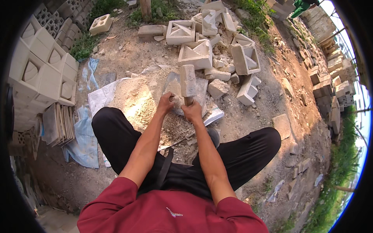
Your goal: The person breaks concrete vent blocks into smaller pieces using a hammer while sitting on the ground in an outdoor construction area.
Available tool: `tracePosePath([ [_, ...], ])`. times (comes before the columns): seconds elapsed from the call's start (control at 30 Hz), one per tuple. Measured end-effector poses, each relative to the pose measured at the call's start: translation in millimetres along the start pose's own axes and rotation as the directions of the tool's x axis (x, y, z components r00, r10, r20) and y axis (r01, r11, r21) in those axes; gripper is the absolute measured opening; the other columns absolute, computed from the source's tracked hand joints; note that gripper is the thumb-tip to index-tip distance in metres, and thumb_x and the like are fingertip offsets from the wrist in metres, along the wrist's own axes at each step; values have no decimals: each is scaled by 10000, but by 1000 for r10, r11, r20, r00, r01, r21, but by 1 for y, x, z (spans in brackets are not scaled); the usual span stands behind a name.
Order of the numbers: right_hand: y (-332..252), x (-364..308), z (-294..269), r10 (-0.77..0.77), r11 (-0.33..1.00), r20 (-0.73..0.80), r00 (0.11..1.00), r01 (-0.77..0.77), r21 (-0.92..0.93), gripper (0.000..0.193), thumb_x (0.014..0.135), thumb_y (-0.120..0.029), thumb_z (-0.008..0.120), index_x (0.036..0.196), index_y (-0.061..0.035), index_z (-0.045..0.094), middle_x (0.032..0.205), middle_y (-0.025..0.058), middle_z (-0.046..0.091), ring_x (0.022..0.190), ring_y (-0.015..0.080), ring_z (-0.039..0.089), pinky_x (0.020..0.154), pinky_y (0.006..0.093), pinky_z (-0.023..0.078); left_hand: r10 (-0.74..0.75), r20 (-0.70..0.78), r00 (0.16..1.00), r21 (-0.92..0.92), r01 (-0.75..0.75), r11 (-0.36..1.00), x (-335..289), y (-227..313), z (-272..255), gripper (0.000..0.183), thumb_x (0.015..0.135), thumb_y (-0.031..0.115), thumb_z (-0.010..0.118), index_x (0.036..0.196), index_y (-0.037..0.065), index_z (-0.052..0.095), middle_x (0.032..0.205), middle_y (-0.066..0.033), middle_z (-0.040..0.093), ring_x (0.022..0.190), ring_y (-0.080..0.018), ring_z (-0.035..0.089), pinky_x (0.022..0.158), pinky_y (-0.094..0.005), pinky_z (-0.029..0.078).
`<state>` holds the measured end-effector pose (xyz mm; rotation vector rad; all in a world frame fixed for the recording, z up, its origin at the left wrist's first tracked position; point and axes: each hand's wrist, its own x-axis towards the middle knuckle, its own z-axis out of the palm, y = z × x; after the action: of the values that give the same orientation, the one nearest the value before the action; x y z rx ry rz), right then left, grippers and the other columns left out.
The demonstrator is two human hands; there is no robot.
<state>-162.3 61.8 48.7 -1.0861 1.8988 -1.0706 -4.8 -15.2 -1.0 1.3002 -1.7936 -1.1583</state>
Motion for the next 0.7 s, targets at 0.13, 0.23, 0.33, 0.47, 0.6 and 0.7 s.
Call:
tracePosePath([
  [0.13, -18, -8, 0, 98, 995, 20, 995, -99, 17, 352, 676, -230, 730, 865, 48, 629, 757, 199, 678, 714, 310, 683, 653, 401, 520, 45, -61, 997, 167, -34, 985, -8, 3, 0, 266, 694, 57, 713, 934, 2, 612, 916, -180, 636, 884, -363, 622, 811, -409, 506],
  [0.23, -46, -7, -5, -66, 998, -28, 997, 66, -9, 311, 700, -180, 716, 860, 62, 604, 626, 147, 636, 553, 235, 643, 527, 357, 504, 18, -28, 999, 279, -10, 960, -14, 7, -5, 197, 698, 62, 667, 875, 8, 598, 900, -192, 620, 886, -390, 598, 825, -437, 496],
  [0.33, -52, -7, 1, -180, 982, -71, 981, 175, -65, 314, 709, -165, 713, 867, 78, 592, 594, 144, 632, 484, 202, 633, 470, 336, 497, 106, -27, 994, 330, -91, 939, -15, 5, -6, 152, 704, 53, 629, 848, 15, 601, 902, -194, 613, 911, -394, 593, 841, -455, 493],
  [0.47, -19, -24, 19, -364, 915, -134, 922, 327, -235, 330, 709, -168, 714, 881, 87, 594, 669, 178, 659, 504, 211, 645, 476, 335, 499, 151, 4, 989, 360, -142, 922, -10, -6, -10, 111, 720, 55, 621, 824, 15, 616, 896, -182, 610, 921, -383, 599, 840, -462, 496],
  [0.6, 20, -13, 4, 81, 990, -4, 997, -80, -114, 302, 719, -165, 712, 898, 56, 609, 666, 149, 647, 500, 205, 636, 454, 345, 488, 80, 73, 994, 386, -102, 917, -1, 13, 3, 123, 733, 109, 646, 808, 14, 626, 905, -179, 615, 928, -374, 604, 837, -459, 499],
  [0.7, -19, -4, 1, -53, 995, -61, 997, 48, -87, 293, 712, -171, 719, 871, 47, 606, 652, 145, 640, 513, 222, 639, 468, 355, 494, 109, 29, 994, 381, -112, 918, -7, 5, 2, 150, 733, 148, 670, 806, 22, 631, 904, -178, 615, 931, -367, 607, 834, -456, 501],
])
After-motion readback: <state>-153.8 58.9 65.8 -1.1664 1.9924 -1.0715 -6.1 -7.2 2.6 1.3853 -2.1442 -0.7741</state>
